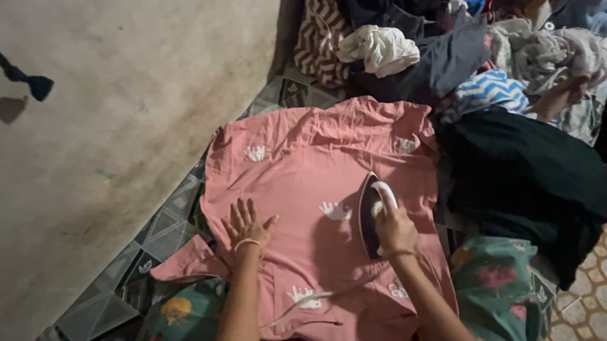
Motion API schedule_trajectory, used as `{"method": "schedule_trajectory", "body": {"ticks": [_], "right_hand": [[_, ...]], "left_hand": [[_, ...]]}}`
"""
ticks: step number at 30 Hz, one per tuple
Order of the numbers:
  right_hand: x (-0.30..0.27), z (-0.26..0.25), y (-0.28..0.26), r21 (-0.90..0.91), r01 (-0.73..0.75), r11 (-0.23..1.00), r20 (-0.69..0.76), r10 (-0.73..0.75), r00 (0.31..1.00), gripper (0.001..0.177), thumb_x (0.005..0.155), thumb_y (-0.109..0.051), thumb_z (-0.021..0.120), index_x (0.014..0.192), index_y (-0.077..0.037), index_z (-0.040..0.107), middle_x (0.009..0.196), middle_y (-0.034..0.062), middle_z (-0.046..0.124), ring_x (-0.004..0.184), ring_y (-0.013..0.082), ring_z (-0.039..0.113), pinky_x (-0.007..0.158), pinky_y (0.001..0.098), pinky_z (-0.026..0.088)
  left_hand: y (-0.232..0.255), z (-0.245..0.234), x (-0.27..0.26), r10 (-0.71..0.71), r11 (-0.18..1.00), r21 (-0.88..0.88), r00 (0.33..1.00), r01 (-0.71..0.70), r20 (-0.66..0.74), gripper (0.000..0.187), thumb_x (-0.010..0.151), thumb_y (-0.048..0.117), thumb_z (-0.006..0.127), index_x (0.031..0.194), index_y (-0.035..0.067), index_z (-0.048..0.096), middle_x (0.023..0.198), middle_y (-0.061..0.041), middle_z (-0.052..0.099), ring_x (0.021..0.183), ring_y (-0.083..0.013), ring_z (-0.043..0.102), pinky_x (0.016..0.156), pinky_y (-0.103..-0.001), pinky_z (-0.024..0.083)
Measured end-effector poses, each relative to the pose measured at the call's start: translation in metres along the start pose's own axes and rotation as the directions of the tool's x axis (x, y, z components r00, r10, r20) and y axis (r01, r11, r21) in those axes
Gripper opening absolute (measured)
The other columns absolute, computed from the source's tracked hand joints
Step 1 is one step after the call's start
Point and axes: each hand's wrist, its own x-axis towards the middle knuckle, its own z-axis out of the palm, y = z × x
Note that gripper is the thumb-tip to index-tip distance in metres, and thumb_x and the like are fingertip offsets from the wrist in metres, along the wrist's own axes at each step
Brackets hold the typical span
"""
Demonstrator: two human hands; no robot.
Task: The person irons a pink shirt laid out on the floor. They smooth the fabric with their hands, then use an electric iron to press the shirt, moving it back and forth across the surface.
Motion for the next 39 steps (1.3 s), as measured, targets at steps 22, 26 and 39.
{"method": "schedule_trajectory", "body": {"ticks": [22,26,39], "right_hand": [[0.090,-0.020,0.042,-0.063,-0.205,0.977,-0.103,0.198,0.975,0.048,0.098,-0.034,0.054,0.145,-0.047,0.049,0.091,0.0224,0.067,0.076,0.0483,0.069,0.063,0.0579,0.056],[0.040,-0.034,0.063,-0.060,-0.257,0.965,-0.045,0.255,0.966,0.051,0.099,-0.034,0.053,0.148,-0.047,0.047,0.092,0.0226,0.068,0.077,0.0495,0.069,0.065,0.0603,0.055],[0.101,-0.025,0.074,-0.029,-0.286,0.958,-0.067,0.284,0.957,0.047,0.100,-0.031,0.050,0.146,-0.041,0.050,0.098,0.0240,0.069,0.082,0.0491,0.069,0.068,0.0589,0.056]], "left_hand": [[-0.001,-0.013,-0.007,0.023,0.999,-0.042,0.998,-0.021,0.051,0.103,0.091,0.082,0.035,0.165,0.021,0.000,0.173,-0.005,-0.012,0.158,-0.0290,-0.014,0.121,-0.063,-0.008],[0.000,-0.007,-0.002,0.005,0.999,-0.051,0.997,-0.001,0.080,0.104,0.089,0.081,0.036,0.165,0.022,-0.002,0.173,-0.003,-0.012,0.158,-0.0273,-0.015,0.121,-0.062,-0.009],[0.004,-0.018,-0.008,-0.006,0.999,-0.032,0.997,0.008,0.077,0.101,0.090,0.081,0.036,0.165,0.024,0.000,0.173,-0.003,-0.012,0.158,-0.0277,-0.014,0.122,-0.062,-0.008]]}}
